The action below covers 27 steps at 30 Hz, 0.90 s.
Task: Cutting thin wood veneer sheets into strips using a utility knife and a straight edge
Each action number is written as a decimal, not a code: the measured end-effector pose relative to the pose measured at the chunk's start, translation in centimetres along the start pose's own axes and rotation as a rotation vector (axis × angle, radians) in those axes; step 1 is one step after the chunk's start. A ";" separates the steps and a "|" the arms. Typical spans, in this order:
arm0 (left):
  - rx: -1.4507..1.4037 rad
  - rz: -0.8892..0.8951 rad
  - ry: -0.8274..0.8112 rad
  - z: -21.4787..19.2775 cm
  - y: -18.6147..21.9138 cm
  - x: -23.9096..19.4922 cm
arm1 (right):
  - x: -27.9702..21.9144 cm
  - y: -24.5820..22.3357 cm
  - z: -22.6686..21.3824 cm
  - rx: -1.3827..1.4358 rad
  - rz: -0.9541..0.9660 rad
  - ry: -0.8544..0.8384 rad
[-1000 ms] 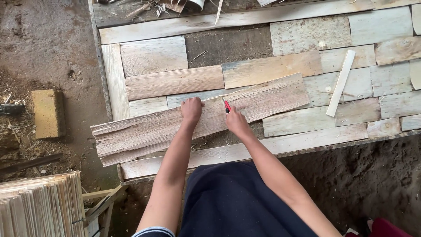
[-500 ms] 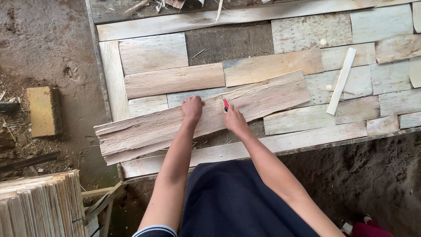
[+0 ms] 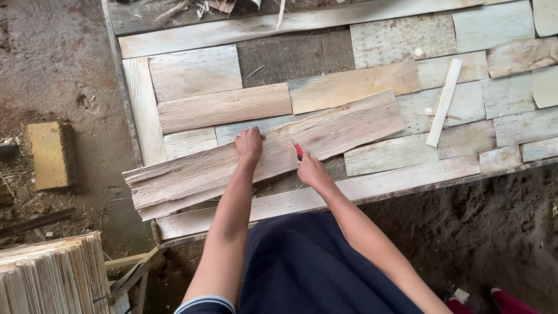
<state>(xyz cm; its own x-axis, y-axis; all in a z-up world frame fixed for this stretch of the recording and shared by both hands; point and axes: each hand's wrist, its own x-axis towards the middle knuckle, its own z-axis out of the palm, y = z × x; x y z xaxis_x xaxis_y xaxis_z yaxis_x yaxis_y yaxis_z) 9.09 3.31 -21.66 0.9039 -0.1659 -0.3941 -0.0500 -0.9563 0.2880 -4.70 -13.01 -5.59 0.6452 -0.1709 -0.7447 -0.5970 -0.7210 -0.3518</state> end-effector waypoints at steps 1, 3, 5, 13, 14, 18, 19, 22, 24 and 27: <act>0.000 0.002 -0.004 0.0 0.1 0.0 | -0.5 -0.1 -0.3 0.001 0.004 -0.002; 0.013 0.012 0.009 0.0 0.0 0.0 | -1.7 -0.3 -0.7 0.003 0.004 -0.006; 0.005 0.018 0.011 -0.9 0.3 -0.2 | -2.2 -0.3 -0.6 -0.020 0.014 -0.010; -0.015 0.006 0.037 -0.6 0.1 -1.0 | -3.3 1.4 1.3 -0.063 0.035 -0.015; -0.016 0.005 0.037 -0.6 0.2 -0.9 | -3.6 1.5 1.5 -0.051 0.037 -0.017; -0.016 0.007 0.031 -0.9 0.4 -1.1 | -3.3 2.8 2.6 -0.057 0.050 -0.010; -0.015 0.009 0.031 -0.5 0.1 -0.7 | -3.7 2.6 2.4 -0.055 0.050 -0.009; -0.025 0.016 0.034 0.6 -0.3 -0.1 | -4.5 3.1 2.6 0.011 0.066 -0.029; -0.017 0.019 0.026 0.7 -0.3 0.1 | -4.2 4.1 3.4 0.013 0.086 -0.042; -0.026 0.023 0.018 0.7 -0.7 0.2 | -5.2 3.9 3.2 -0.003 0.084 -0.052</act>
<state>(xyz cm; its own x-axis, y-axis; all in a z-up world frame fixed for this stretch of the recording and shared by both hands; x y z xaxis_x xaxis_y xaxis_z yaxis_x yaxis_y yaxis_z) 9.05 3.74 -22.53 0.9101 -0.1835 -0.3716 -0.0602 -0.9457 0.3194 -11.89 -12.75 -4.91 0.5669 -0.1956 -0.8002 -0.6464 -0.7078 -0.2850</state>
